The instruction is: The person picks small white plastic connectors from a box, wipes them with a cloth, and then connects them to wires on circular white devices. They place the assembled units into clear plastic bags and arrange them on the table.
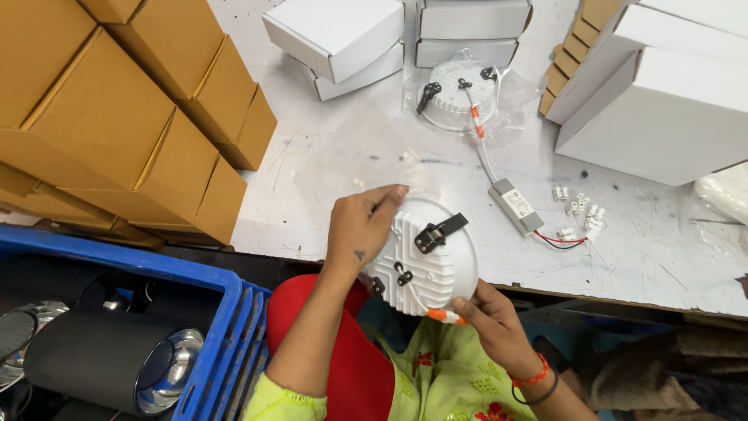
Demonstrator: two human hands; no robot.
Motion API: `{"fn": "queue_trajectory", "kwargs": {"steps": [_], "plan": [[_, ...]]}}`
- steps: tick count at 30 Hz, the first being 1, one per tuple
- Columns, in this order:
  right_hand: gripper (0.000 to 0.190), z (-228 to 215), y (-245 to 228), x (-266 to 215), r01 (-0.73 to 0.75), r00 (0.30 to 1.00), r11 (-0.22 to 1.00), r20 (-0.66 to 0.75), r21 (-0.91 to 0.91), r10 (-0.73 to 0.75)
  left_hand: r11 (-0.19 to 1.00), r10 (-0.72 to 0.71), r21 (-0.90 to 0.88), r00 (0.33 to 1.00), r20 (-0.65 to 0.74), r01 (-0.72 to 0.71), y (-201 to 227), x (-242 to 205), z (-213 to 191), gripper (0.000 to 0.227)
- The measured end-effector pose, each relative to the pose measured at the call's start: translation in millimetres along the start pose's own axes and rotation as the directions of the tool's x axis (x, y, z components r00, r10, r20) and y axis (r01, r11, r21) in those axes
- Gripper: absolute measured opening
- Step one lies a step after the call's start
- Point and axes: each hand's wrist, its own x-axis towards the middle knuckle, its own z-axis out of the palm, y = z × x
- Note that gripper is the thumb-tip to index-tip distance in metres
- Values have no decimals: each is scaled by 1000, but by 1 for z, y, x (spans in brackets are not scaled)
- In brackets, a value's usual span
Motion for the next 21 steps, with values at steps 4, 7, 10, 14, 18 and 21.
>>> {"fn": "queue_trajectory", "kwargs": {"steps": [4,7,10,14,18,21], "plan": [[36,7,-18,9,53,998,995,19,-88,-51,983,168,67,985,33,-170,20,-17,8,31],[27,16,-37,15,108,994,959,58,-264,-96,969,211,138,977,-27,-205,32,-20,6,29],[23,19,-58,15,49,999,817,34,-575,-36,897,362,293,931,-54,-332,38,-20,-1,24],[18,31,-79,24,209,969,644,70,-736,-235,742,545,499,837,-57,-448,39,-30,-7,18],[23,48,-96,26,360,899,493,154,-792,-409,652,603,617,794,-72,-440,38,-38,-6,15],[22,54,-111,26,361,892,413,181,-836,-414,612,673,638,732,-109,-468,38,-35,-15,14]]}}
